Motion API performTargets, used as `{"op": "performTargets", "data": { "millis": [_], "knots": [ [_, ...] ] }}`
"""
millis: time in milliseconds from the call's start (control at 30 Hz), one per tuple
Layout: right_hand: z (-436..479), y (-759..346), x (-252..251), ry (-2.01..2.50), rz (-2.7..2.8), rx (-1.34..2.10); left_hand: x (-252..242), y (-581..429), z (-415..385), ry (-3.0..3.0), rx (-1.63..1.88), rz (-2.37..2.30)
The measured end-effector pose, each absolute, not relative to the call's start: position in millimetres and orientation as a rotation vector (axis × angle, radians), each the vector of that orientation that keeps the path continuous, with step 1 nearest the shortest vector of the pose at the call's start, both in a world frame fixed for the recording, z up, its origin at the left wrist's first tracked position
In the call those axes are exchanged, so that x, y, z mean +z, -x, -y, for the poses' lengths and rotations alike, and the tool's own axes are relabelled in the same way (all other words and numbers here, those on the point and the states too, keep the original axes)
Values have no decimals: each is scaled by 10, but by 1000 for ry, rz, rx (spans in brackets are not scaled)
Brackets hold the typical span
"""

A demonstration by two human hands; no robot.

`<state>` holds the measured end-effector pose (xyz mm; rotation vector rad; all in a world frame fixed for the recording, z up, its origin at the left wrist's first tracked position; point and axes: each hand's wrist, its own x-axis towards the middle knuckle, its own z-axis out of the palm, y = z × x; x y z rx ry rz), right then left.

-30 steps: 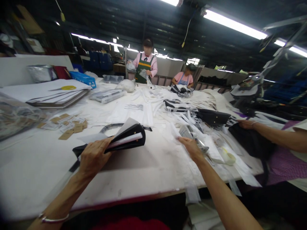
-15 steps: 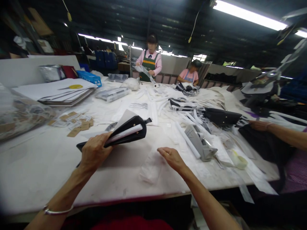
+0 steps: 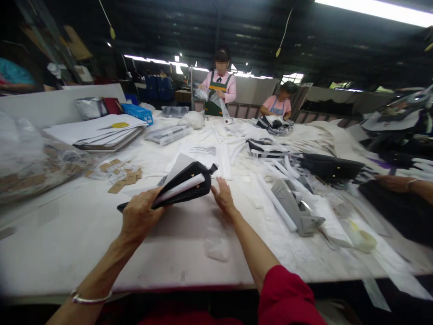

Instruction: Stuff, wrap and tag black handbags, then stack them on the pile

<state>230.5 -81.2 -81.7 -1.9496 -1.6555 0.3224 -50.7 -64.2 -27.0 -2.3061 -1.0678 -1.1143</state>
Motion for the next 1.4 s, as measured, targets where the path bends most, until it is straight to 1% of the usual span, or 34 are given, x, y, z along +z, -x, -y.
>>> {"op": "performTargets", "data": {
  "millis": [67, 133, 200, 233, 300, 400, 467, 500, 533, 600, 700, 767, 867, 967, 1000, 1067, 1167, 1300, 1367, 1400],
  "knots": [
    [1057, -2416, -744, 1971, 1560, 347, -278, 512, 647, 2302, -1122, 1079],
    [1495, -2517, -734, 1959, 1575, 470, -299, 512, 652, 2301, -1132, 1090],
    [2003, -2563, -794, 1861, 1711, 726, -324, 508, 654, 2303, -1143, 1096],
    [2230, -2557, -847, 1811, 1850, 772, -337, 504, 654, 2303, -1147, 1101],
    [2547, -2493, -971, 1727, 2061, 621, -357, 488, 654, 2293, -1157, 1118],
    [2604, -2307, -1094, 1605, 2126, 201, -362, 442, 655, 2266, -1171, 1148],
    [2467, -2152, -1077, 1568, 2035, 85, -346, 400, 658, 2254, -1177, 1154],
    [2394, -2067, -1041, 1597, 1940, 102, -335, 377, 663, 2249, -1182, 1151],
    [2338, -1980, -995, 1651, 1809, 170, -327, 354, 672, 2246, -1191, 1144],
    [2311, -1804, -905, 1759, 1460, 453, -329, 309, 712, 2249, -1230, 1107],
    [2492, -1613, -843, 1709, 954, 1132, -438, 256, 859, 2308, -1289, 978],
    [2704, -1596, -817, 1621, 784, 1563, -592, 244, 1010, 2395, -1277, 835],
    [2998, -1745, -632, 1666, 878, 1930, -860, 267, 1232, 2515, -1177, 609],
    [3062, -1962, -227, 1645, 1077, 2111, -1012, 287, 1349, 2557, -1090, 526],
    [2999, -2021, -81, 1600, 1124, 2094, -1024, 277, 1362, 2562, -1070, 516],
    [2734, -2108, 161, 1553, 1245, 1856, -1007, 224, 1372, 2562, -1036, 506],
    [2050, -2191, 315, 1665, 1518, 1197, -974, 108, 1395, 2547, -1003, 494],
    [1032, -2287, 187, 2072, 2148, 382, -1026, 32, 1458, 2529, -1029, 499],
    [664, -2320, 57, 2199, 2331, 229, -1065, 39, 1479, 2538, -1033, 506],
    [534, -2332, -11, 2232, 2393, 212, -1080, 47, 1484, 2546, -1028, 510]
  ]
}}
